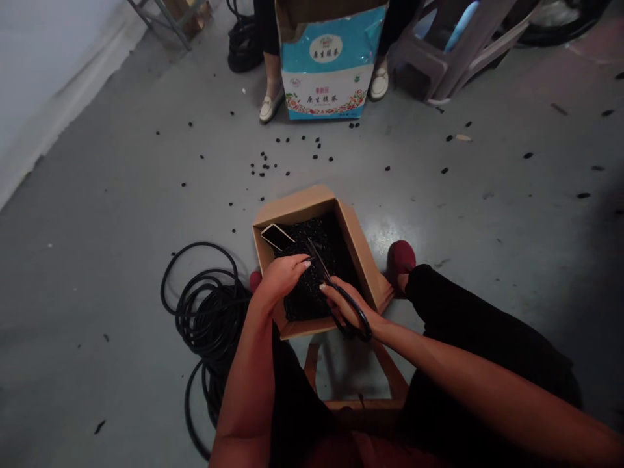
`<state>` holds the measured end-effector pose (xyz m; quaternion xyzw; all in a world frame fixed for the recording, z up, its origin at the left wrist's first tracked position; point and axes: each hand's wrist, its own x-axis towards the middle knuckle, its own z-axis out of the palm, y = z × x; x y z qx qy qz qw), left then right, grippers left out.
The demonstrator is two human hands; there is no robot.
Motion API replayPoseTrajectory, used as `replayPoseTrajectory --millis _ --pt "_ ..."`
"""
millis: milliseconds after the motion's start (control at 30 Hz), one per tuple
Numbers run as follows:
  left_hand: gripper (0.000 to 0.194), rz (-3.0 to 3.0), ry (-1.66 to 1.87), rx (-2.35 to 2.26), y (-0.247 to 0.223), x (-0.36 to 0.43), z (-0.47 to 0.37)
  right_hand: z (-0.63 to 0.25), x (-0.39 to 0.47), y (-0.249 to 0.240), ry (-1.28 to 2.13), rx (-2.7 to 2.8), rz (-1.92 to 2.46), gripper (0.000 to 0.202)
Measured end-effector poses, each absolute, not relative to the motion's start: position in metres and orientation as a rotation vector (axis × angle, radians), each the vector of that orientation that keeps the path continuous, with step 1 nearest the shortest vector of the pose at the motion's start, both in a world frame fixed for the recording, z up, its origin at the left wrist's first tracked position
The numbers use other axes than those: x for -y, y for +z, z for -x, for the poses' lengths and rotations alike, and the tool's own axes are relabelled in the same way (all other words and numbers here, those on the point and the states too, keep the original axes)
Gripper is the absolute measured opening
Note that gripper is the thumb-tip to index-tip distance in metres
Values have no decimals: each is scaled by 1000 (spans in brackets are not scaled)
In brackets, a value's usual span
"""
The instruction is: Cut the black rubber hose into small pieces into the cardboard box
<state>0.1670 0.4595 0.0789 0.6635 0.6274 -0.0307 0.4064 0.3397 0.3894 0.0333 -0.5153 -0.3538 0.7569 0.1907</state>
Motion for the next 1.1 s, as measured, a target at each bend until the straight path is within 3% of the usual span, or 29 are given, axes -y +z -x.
replayPoseTrajectory --millis 233,533,833,1100 --pt "41 -1683 -62 -1622 72 -460 -167 -340 -388 32 2247 774 1454 34" --pt "40 -1253 475 -1572 92 -460 -173 -338 -398 33 2319 643 1462 37" --pt "54 -1005 812 -1341 90 -456 -169 -356 -436 50 1744 1552 1464 37" --pt "54 -1076 784 -1412 90 -456 -166 -362 -452 65 1579 1754 1484 47"
